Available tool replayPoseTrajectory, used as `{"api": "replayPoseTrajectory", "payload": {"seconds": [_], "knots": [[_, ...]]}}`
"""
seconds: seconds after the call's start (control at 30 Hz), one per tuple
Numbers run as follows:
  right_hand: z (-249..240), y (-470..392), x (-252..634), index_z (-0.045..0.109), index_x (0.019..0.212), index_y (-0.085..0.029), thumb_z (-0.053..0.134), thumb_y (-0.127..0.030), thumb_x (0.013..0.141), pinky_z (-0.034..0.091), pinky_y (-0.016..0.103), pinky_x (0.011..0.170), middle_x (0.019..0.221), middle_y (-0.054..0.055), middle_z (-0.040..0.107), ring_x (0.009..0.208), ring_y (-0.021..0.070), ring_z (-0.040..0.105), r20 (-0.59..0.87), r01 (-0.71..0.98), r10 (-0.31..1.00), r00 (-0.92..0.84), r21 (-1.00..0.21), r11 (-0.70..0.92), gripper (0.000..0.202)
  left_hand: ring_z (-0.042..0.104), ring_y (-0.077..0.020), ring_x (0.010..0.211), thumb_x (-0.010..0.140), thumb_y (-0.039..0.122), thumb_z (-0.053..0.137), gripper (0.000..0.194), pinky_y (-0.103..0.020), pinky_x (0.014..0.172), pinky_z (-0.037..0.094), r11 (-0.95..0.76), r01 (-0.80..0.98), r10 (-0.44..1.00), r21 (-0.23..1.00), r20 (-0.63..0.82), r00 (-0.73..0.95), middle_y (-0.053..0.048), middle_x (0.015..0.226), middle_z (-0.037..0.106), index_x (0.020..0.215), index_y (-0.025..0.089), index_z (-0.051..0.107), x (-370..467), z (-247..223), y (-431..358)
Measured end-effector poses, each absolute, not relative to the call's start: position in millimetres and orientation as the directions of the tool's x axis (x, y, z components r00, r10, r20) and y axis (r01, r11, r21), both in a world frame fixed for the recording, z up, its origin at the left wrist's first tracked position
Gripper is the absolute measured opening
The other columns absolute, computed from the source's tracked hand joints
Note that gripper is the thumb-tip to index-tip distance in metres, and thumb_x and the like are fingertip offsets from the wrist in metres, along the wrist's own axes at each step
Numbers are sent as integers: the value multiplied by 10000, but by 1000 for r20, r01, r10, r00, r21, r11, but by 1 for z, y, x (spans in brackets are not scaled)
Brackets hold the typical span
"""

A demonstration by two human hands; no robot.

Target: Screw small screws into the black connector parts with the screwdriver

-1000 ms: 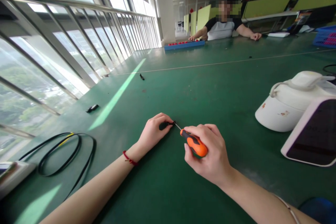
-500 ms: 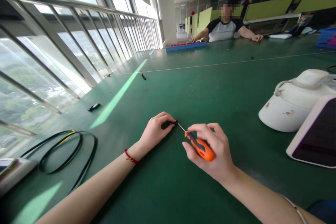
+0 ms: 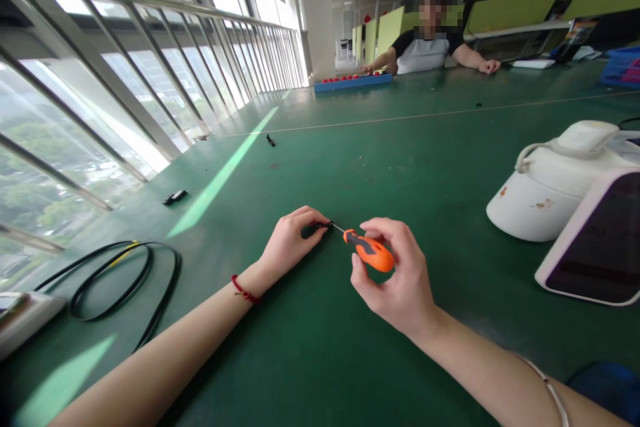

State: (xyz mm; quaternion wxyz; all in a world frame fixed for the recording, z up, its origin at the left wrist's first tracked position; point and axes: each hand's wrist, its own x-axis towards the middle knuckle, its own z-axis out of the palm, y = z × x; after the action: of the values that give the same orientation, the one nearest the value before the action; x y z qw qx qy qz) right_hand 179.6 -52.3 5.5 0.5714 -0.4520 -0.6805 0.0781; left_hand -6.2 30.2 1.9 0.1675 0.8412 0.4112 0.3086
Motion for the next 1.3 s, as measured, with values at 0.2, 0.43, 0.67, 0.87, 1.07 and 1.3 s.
{"api": "replayPoseTrajectory", "payload": {"seconds": [0.2,0.43,0.67,0.87,1.07,1.3], "knots": [[7,-51,182,588,823,-218,519,-220,838,451,246,583,732,3,625,632,122,574,653,545,757,-25,-626,558,71,616,-158,821,804,160,557,131,-279,760,502,-575,598,818,559,366,445,-28,909,664,869,183,668,-6,3,32],[6,-39,184,579,799,-201,528,-309,840,377,221,462,603,-27,569,487,95,487,450,426,890,80,-822,377,126,618,-168,870,776,163,588,151,-299,816,490,-554,585,831,592,354,429,-20,912,678,907,184,660,-7,-2,36],[3,-33,182,559,860,-203,560,-289,806,444,234,622,881,35,655,776,154,611,301,390,953,36,-882,264,101,591,-195,901,832,277,551,156,-333,828,474,-539,637,842,551,367,395,-38,919,660,884,186,666,-7,-1,35],[4,-34,180,551,868,-204,558,-265,797,444,234,643,879,34,655,814,165,620,277,416,961,18,-876,245,93,587,-194,895,836,264,546,145,-323,817,469,-554,632,832,541,370,412,-32,906,664,855,194,671,-7,0,35],[4,-33,180,555,879,-206,557,-269,803,452,242,631,869,26,660,777,161,621,295,438,956,0,-859,265,100,587,-194,887,842,271,545,152,-328,816,474,-543,641,839,543,375,393,-31,890,664,843,196,677,-7,0,34],[1,-30,182,641,930,-205,542,-352,838,488,282,685,931,41,681,810,185,641,308,486,948,-82,-818,308,199,590,-190,904,852,277,559,138,-320,812,477,-579,613,813,537,435,386,-37,913,666,863,198,672,-8,2,34]]}}
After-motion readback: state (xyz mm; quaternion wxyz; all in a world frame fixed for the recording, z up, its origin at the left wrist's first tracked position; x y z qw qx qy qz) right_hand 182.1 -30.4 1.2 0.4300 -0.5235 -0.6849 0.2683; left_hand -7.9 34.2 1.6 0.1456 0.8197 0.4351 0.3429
